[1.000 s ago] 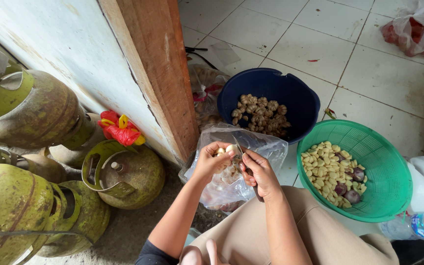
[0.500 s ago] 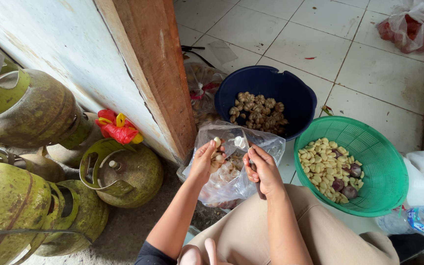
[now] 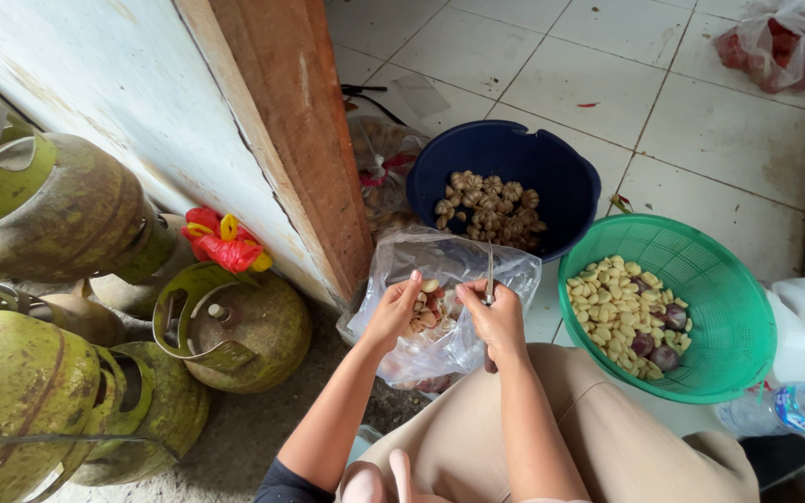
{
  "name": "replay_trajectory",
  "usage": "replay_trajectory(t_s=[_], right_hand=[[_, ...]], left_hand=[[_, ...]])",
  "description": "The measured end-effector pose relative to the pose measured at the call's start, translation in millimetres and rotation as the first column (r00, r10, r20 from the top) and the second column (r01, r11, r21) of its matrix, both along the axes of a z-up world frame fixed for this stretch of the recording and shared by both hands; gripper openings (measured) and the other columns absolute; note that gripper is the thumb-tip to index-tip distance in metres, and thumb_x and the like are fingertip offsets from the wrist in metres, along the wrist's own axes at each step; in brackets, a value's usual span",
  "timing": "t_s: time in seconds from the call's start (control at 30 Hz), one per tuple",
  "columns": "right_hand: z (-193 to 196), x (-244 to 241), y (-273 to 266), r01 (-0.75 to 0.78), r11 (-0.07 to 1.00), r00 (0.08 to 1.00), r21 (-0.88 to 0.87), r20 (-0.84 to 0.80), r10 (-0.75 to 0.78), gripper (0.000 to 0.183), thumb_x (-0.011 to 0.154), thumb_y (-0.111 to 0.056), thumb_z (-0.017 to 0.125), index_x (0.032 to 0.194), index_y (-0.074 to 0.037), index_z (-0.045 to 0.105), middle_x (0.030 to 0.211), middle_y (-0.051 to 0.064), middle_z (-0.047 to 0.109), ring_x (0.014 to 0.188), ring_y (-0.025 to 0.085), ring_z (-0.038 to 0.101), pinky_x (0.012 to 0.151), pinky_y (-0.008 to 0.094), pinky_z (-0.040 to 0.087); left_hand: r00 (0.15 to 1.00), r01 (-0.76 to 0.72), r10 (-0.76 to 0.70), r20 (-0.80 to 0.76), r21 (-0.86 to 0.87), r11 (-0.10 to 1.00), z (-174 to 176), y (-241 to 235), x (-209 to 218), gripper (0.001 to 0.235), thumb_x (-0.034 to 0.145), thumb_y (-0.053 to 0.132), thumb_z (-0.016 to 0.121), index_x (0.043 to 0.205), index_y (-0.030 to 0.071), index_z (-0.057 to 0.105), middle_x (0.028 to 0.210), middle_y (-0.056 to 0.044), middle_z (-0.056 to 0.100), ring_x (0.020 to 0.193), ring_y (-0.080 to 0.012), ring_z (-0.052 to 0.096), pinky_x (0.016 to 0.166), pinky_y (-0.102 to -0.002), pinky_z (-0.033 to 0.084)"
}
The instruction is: The person sits on the floor and uses a small knife to peel garlic cloves one by one. Peeled cloves are placed into a green colander, while the unpeeled bulbs remain in a blue bowl nearby.
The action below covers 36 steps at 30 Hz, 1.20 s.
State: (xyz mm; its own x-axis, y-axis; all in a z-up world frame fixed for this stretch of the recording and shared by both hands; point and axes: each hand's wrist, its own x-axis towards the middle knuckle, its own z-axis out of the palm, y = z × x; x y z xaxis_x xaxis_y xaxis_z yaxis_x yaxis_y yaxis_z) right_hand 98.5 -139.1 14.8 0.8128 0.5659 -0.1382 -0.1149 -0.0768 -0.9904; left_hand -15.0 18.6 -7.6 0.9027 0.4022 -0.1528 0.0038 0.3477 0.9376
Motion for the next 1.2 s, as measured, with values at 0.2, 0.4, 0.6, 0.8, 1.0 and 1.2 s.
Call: replay_trajectory(t_s=[0.2,0.4,0.6,0.8,1.0,1.2], right_hand=[[15.8,-9.0,0.9,-0.163,0.96,0.985,0.228,0.093,0.145,0.021,0.088,-0.017,0.08,0.101,-0.002,0.074,0.084,0.0,0.071,0.071,0.003,0.063,0.064,0.021,0.051],[25.8,2.2,-16.3,0.073,0.971,0.997,0.227,-0.002,-0.074,0.018,0.09,-0.017,0.08,0.097,-0.002,0.072,0.075,-0.001,0.064,0.059,0.004,0.051,0.052,0.022,0.039],[43.7,35.4,-51.0,0.577,0.739,0.817,0.347,-0.26,-0.515,0.025,0.088,-0.014,0.079,0.107,-0.004,0.067,0.068,-0.005,0.054,0.045,0.003,0.039,0.037,0.024,0.025],[60.0,45.3,-76.7,0.705,0.568,0.695,0.425,-0.253,-0.673,0.055,0.089,-0.015,0.072,0.135,-0.013,0.041,0.097,0.005,0.072,0.041,0.004,0.04,0.035,0.022,0.029],[56.1,24.8,-52.2,0.259,0.889,0.965,0.377,-0.074,-0.25,0.04,0.104,-0.024,0.056,0.138,-0.004,0.054,0.091,0.004,0.063,0.045,0.002,0.04,0.037,0.02,0.029],[54.2,2.8,-28.7,-0.215,0.945,0.972,0.245,0.145,0.183,0.043,0.107,-0.026,0.05,0.145,-0.006,0.052,0.087,0.0,0.056,0.053,0.001,0.041,0.045,0.018,0.034]], left_hand=[[0.997,0.066,-0.065,-0.03,0.006,0.998,-4.4,-13.4,15.6,0.054,0.107,0.049,0.046,0.103,0.0,0.068,0.081,-0.006,0.069,0.067,-0.0137,0.065,0.062,-0.03,0.056],[0.993,0.121,-0.119,0.023,-0.115,0.986,11.3,-32.8,27.5,0.045,0.108,0.039,0.04,0.11,0.0,0.063,0.089,-0.012,0.066,0.069,-0.0199,0.068,0.062,-0.034,0.059],[0.986,0.165,-0.16,0.041,-0.192,0.967,33.6,-52.6,35.9,0.032,0.102,0.014,0.044,0.133,0.008,0.05,0.108,-0.01,0.06,0.079,-0.0208,0.066,0.063,-0.035,0.058],[0.983,0.18,-0.174,0.057,-0.12,0.976,41.9,-61.2,39.5,0.027,0.108,0.02,0.047,0.127,0.002,0.051,0.115,-0.013,0.073,0.076,-0.0188,0.067,0.064,-0.031,0.057],[0.993,0.065,-0.053,0.103,-0.116,0.991,31.7,-54.1,35.0,0.027,0.103,0.019,0.059,0.125,0.003,0.061,0.109,-0.009,0.071,0.078,-0.0135,0.067,0.063,-0.028,0.056],[0.979,-0.12,0.121,0.167,-0.017,0.993,16.4,-38.4,35.4,0.032,0.096,0.013,0.07,0.126,0.002,0.068,0.099,-0.005,0.072,0.078,-0.0097,0.067,0.065,-0.025,0.055]])
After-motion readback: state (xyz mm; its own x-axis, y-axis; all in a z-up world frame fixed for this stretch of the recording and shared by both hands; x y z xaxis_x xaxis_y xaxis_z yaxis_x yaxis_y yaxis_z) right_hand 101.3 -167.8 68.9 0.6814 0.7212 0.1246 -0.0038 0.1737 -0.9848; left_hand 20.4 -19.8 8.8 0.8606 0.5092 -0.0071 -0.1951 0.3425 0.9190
